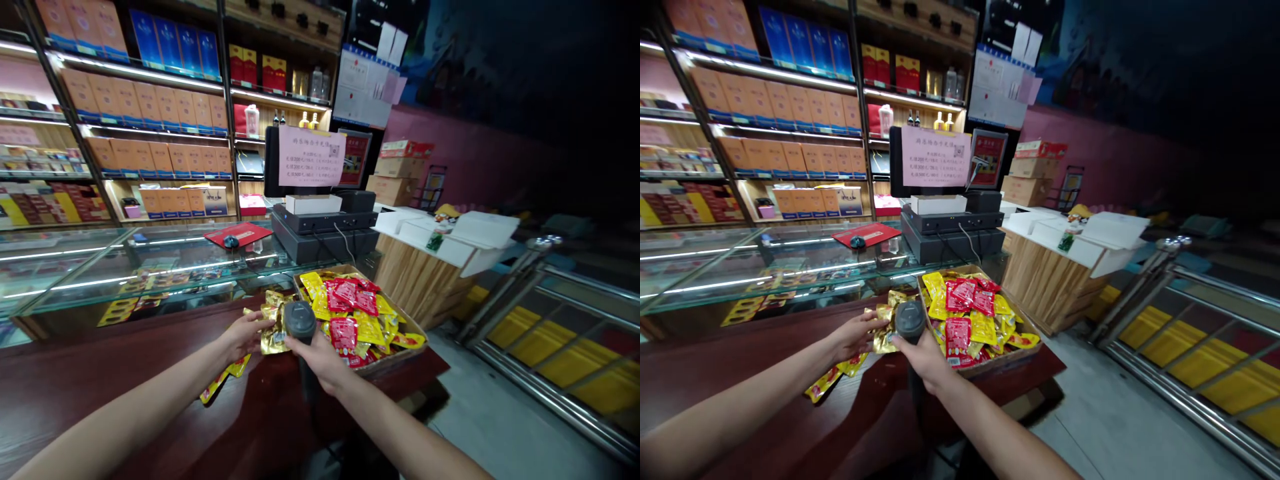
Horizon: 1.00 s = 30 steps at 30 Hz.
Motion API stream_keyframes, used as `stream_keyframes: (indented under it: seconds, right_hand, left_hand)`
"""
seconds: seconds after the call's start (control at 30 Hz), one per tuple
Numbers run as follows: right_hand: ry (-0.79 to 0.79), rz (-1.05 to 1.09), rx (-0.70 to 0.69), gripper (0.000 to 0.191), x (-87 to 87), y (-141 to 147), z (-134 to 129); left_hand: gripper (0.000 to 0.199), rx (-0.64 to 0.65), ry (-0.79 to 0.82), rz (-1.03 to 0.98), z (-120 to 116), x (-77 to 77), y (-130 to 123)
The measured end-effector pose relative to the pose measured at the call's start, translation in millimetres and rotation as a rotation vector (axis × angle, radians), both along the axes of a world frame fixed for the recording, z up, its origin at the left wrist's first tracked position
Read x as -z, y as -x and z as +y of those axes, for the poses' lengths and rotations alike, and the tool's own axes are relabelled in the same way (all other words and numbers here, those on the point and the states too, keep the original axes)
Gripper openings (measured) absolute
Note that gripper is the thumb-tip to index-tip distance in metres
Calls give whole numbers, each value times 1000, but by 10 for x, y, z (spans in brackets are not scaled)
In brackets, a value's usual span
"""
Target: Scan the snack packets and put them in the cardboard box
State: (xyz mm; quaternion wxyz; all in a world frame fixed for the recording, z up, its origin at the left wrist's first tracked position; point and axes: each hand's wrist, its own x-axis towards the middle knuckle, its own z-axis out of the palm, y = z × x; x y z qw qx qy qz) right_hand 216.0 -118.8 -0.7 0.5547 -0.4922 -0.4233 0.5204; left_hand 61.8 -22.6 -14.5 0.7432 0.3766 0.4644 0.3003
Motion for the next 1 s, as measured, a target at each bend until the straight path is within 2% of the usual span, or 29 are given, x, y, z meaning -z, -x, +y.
stream_keyframes:
  seconds: [0.13,0.27,0.37,0.47,0.6,0.73,0.87,1.0]
  right_hand:
    - [145,132,-39,46,-170,-181,55]
    - [201,179,61,37,-319,-481,20]
    - [231,171,80,29,-478,-792,-78]
    - [191,139,100,28,-641,-1129,-207]
    - [150,118,151,29,-742,-1531,-329]
    - [143,127,202,31,-705,-1798,-347]
    - [126,157,215,28,-685,-1872,-338]
    - [80,186,179,30,-728,-1789,-334]
  left_hand:
    - [33,196,99,-105,-43,-208,-133]
    - [39,376,196,-210,-48,-484,-357]
    - [46,452,212,-246,-73,-652,-631]
    - [46,497,203,-258,-150,-776,-982]
    - [44,511,187,-264,-289,-877,-1439]
    - [45,481,140,-229,-349,-903,-1732]
    - [49,374,98,-159,-301,-899,-1792]
    - [52,318,88,-133,-213,-895,-1658]
